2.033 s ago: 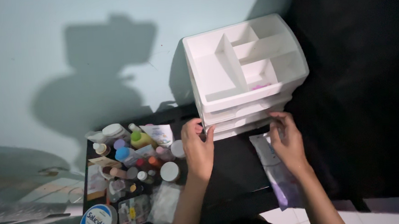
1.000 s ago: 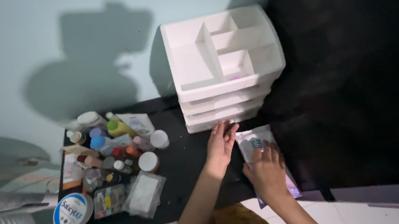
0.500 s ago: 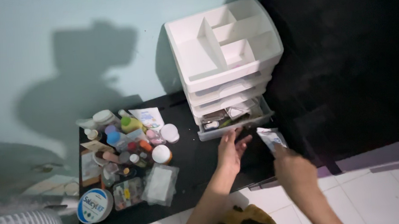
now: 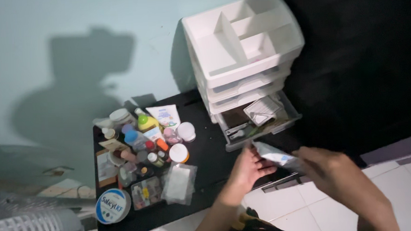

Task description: The person organizes personal care items on a small table and inside a white plastic drawer unit. They pick up various bottles, tubes, and packets, open drawers, place items inside, and wipe the interior of a drawer with a tissue.

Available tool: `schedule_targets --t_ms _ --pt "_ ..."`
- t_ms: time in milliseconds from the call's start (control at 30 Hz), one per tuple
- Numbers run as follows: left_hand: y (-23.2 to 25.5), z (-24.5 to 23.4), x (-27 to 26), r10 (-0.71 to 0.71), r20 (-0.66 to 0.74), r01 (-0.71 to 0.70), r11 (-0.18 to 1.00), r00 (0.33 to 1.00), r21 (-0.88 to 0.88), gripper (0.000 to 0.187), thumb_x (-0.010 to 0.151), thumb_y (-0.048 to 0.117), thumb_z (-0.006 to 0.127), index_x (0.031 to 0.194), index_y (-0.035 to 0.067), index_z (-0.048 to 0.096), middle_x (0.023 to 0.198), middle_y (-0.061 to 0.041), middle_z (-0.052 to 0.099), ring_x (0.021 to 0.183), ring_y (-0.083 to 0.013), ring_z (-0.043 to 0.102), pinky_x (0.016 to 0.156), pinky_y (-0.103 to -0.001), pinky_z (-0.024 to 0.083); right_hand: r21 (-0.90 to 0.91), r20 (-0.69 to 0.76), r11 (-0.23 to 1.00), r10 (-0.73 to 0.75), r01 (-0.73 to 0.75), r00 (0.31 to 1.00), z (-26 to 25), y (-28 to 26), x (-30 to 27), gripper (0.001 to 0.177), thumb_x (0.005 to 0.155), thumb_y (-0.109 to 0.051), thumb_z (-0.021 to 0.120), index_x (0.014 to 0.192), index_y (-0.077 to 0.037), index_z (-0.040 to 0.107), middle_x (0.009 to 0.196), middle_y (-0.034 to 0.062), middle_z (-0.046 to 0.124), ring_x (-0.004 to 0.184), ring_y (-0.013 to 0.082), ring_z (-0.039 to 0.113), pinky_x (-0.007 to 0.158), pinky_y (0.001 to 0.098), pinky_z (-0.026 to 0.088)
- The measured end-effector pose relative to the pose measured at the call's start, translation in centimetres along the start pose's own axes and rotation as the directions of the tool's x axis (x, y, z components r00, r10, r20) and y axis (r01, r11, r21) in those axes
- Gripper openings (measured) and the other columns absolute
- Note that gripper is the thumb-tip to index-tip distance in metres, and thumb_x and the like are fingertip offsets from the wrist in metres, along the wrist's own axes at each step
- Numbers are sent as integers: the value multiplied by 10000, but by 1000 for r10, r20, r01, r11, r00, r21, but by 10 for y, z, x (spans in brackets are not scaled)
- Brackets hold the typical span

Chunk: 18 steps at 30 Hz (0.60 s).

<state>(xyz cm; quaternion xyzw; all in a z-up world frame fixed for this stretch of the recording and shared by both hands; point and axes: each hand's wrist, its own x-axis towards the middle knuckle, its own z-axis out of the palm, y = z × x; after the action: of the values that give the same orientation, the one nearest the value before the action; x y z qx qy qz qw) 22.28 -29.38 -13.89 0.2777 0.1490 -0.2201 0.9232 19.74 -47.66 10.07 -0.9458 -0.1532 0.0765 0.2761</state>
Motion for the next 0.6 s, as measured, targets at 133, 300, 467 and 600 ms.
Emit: schedule_targets --t_ms 133,300,467,600 --pt "45 -17 -55 -45 124 40 998 991 46 809 896 704 505 1217 -31 612 1091 -201 724 956 -307 728 781 -484 632 111 -55 928 -352 356 934 36 -5 6 236 798 -103 756 1027 -48 749 985 141 784 827 258 771 717 347 617" --pt "77 -40 -107 139 55 -146 977 989 154 432 973 242 693 1273 -61 628 1155 -180 698 1013 -272 712 868 -425 591 230 234 869 -487 439 841 68 -23 18 274 784 -249 866 991 -95 773 1305 143 698 1220 327 658 962 394 566" --pt "95 -42 -152 185 103 -207 939 977 275 405 1004 198 650 1320 -51 605 1198 -139 700 1075 -212 694 941 -355 548 311 150 787 -594 533 791 74 -39 44 640 779 -352 816 1311 -63 608 1464 202 542 1346 366 522 1044 455 474" --pt "108 -34 -178 215 53 -221 918 975 329 485 1009 248 616 1402 -26 542 1239 -105 678 1119 -186 661 970 -348 524 201 206 907 -409 370 889 80 -52 54 703 766 -400 802 1369 -104 594 1447 170 568 1317 332 564 1041 440 491"
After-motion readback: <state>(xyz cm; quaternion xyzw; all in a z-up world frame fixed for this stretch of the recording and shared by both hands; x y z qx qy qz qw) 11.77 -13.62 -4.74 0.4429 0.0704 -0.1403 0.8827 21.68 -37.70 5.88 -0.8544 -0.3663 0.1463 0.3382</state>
